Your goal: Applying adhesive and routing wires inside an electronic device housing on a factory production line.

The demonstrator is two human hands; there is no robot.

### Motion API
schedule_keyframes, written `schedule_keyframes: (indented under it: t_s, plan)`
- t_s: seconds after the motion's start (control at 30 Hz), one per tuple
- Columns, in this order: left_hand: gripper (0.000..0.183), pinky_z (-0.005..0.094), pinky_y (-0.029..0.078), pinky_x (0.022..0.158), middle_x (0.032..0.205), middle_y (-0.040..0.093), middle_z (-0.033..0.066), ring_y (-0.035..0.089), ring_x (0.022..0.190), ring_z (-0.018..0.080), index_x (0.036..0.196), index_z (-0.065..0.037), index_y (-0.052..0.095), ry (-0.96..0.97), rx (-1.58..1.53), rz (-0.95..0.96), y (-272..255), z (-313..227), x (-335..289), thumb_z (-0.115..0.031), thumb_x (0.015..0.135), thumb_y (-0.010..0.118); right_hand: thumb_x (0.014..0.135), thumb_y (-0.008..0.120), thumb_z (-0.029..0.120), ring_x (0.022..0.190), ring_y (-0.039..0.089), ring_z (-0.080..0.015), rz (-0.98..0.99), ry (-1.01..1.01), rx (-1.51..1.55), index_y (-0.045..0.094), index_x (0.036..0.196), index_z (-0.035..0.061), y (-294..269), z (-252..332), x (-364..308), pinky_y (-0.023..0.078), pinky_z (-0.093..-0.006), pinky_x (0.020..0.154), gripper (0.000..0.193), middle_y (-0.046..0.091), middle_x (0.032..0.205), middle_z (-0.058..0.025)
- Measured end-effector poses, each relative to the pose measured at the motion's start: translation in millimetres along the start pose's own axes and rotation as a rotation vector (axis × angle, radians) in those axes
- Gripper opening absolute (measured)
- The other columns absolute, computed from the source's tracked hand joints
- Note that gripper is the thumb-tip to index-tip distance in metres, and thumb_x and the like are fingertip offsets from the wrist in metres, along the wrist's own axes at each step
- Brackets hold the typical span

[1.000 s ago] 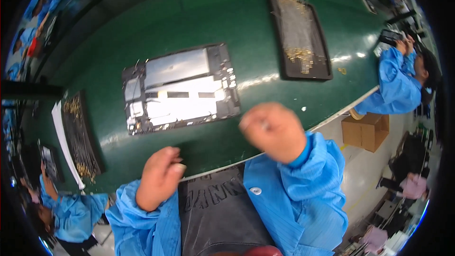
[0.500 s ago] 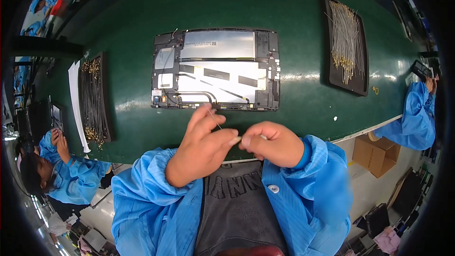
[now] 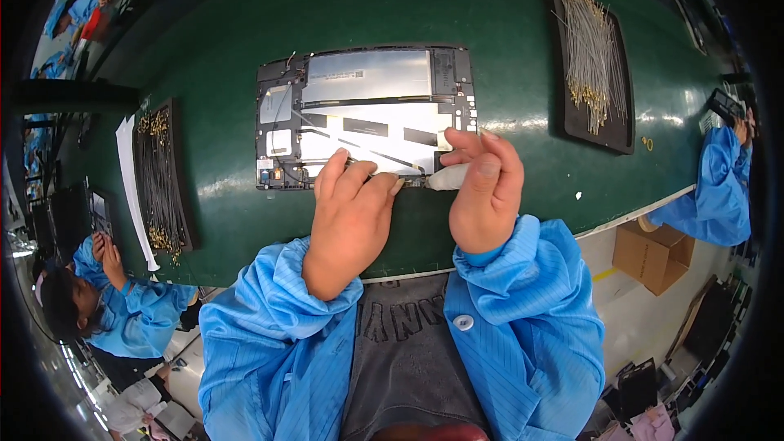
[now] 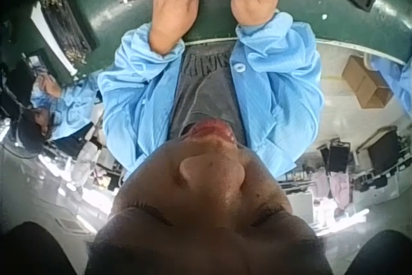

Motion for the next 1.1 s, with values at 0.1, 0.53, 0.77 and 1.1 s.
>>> schedule_keyframes:
  t_s: [0.1,0.53,0.77,1.1]
  plan:
    - [0.015,0.0409,0.034,0.083,0.086,0.051,0.0105,0.044,0.091,0.0341,0.081,-0.005,0.058,-0.012,0.011,0.012,-3,-5,4,-0.004,0.066,0.060,0.085,0.040,0.016,0.071,0.052,-0.0138,0.027,-0.062,-0.041,0.037,0.106,0.0019,1,0,-1,0.043,-0.0257,0.066,0.025,0.056,0.093,-0.0133]
    - [0.017,0.0409,0.033,0.084,0.087,0.052,0.0096,0.043,0.093,0.0331,0.082,-0.006,0.057,-0.013,0.039,0.068,-4,-9,6,-0.002,0.065,0.059,0.084,0.043,0.016,0.071,0.052,-0.0134,0.109,-0.116,-0.039,0.040,0.101,0.0014,8,1,-3,0.043,-0.0246,0.065,0.023,0.055,0.092,-0.0123]
    - [0.019,0.0413,0.033,0.082,0.088,0.051,0.0088,0.042,0.094,0.0329,0.082,-0.006,0.056,0.011,0.038,0.071,-2,-8,4,-0.004,0.064,0.058,0.080,0.050,0.013,0.067,0.055,-0.0187,0.124,-0.063,-0.060,0.046,0.093,0.0017,8,3,-3,0.045,-0.0275,0.063,0.018,0.057,0.085,-0.0122]
    - [0.021,0.0416,0.034,0.079,0.086,0.052,0.0104,0.042,0.093,0.0337,0.081,-0.004,0.056,0.069,0.048,0.137,-3,-6,9,-0.003,0.060,0.056,0.074,0.055,0.015,0.068,0.055,-0.0242,0.648,-0.317,-0.498,0.052,0.079,0.0007,56,30,16,0.043,-0.0309,0.060,0.015,0.056,0.072,-0.0103]
Point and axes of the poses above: each hand's wrist, its own x-axis towards the middle knuckle, its own y-axis out of the palm, z = x × y, the point moved 7 cm from there along x, towards the middle knuckle
